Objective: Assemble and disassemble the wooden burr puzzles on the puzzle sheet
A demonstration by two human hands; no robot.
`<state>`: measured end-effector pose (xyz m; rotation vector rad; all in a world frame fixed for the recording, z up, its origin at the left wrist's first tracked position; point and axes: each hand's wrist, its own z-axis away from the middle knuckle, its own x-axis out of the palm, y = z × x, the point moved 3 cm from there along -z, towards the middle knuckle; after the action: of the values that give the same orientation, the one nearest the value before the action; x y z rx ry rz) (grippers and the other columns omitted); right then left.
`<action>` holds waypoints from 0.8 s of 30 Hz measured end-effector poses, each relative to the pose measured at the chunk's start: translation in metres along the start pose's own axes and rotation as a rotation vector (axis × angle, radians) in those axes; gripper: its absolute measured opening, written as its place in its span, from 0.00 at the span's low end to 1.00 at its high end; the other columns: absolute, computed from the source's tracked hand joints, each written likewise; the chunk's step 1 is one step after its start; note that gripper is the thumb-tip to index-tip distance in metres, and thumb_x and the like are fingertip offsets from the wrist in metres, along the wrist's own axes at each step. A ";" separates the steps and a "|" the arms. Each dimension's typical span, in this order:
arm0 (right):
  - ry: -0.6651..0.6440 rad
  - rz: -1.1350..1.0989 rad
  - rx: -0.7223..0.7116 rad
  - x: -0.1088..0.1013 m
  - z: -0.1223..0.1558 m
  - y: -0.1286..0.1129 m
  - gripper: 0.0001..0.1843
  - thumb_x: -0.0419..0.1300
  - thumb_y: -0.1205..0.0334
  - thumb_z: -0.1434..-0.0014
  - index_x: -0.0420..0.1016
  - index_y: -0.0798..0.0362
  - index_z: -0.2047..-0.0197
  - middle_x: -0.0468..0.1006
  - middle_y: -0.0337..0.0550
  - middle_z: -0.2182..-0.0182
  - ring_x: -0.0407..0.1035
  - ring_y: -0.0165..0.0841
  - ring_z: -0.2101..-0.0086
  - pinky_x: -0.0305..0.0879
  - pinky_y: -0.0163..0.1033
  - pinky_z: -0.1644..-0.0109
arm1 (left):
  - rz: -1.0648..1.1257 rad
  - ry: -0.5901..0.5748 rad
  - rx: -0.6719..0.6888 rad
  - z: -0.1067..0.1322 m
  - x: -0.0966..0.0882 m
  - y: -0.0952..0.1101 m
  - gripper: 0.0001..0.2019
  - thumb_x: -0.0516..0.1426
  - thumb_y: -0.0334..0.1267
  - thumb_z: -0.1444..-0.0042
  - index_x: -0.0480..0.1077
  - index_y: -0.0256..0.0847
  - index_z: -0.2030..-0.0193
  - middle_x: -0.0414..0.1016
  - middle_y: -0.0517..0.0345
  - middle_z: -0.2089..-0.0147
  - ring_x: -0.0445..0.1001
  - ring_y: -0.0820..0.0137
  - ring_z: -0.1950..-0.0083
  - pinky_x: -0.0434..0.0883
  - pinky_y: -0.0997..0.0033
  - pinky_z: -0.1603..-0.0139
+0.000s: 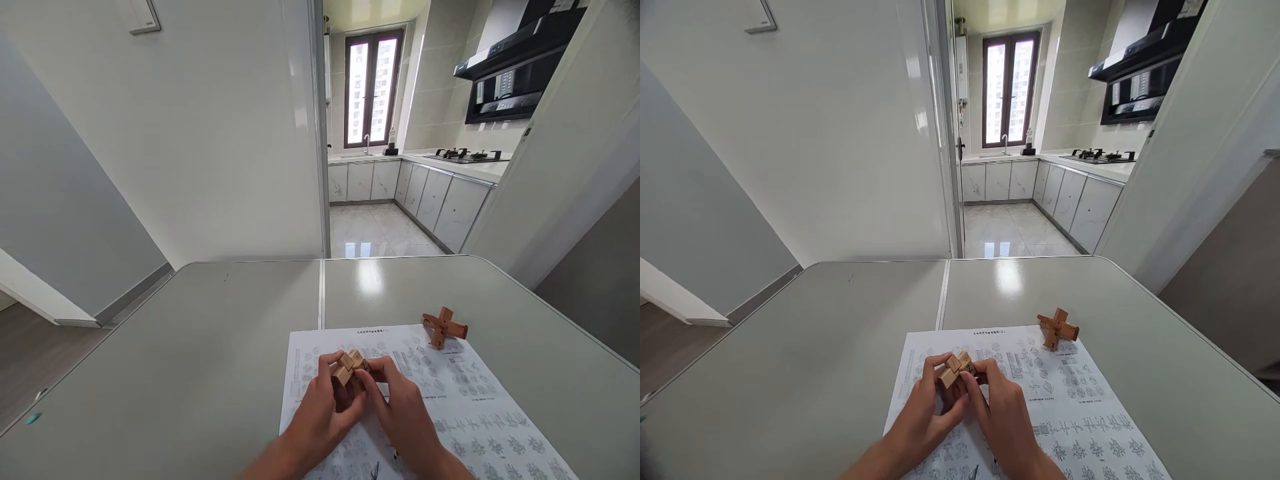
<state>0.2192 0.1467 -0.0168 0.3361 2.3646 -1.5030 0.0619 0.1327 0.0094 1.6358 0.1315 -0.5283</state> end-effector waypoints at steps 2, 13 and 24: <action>-0.007 -0.009 0.014 0.000 0.000 0.000 0.12 0.53 0.50 0.26 0.70 0.47 0.57 0.85 0.42 0.64 0.82 0.38 0.66 0.76 0.38 0.64 | -0.008 0.006 0.001 0.000 0.000 -0.002 0.26 0.61 0.43 0.38 0.53 0.46 0.39 0.76 0.60 0.60 0.74 0.68 0.63 0.71 0.68 0.61; -0.063 -0.048 0.021 -0.002 0.000 -0.007 0.12 0.55 0.49 0.27 0.71 0.47 0.58 0.84 0.42 0.65 0.81 0.38 0.66 0.75 0.40 0.62 | -0.403 0.172 0.161 -0.002 -0.008 -0.003 0.27 0.67 0.39 0.45 0.64 0.47 0.40 0.76 0.54 0.54 0.75 0.61 0.56 0.75 0.60 0.55; -0.110 -0.252 0.123 -0.011 -0.009 -0.003 0.19 0.50 0.47 0.26 0.72 0.48 0.43 0.81 0.43 0.63 0.78 0.37 0.65 0.75 0.39 0.60 | -0.215 0.166 0.278 0.001 -0.011 0.005 0.33 0.67 0.33 0.48 0.63 0.48 0.36 0.72 0.52 0.47 0.75 0.62 0.50 0.76 0.61 0.47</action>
<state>0.2270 0.1533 -0.0066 -0.0195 2.3014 -1.7346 0.0542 0.1335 0.0187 1.9501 0.3743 -0.5934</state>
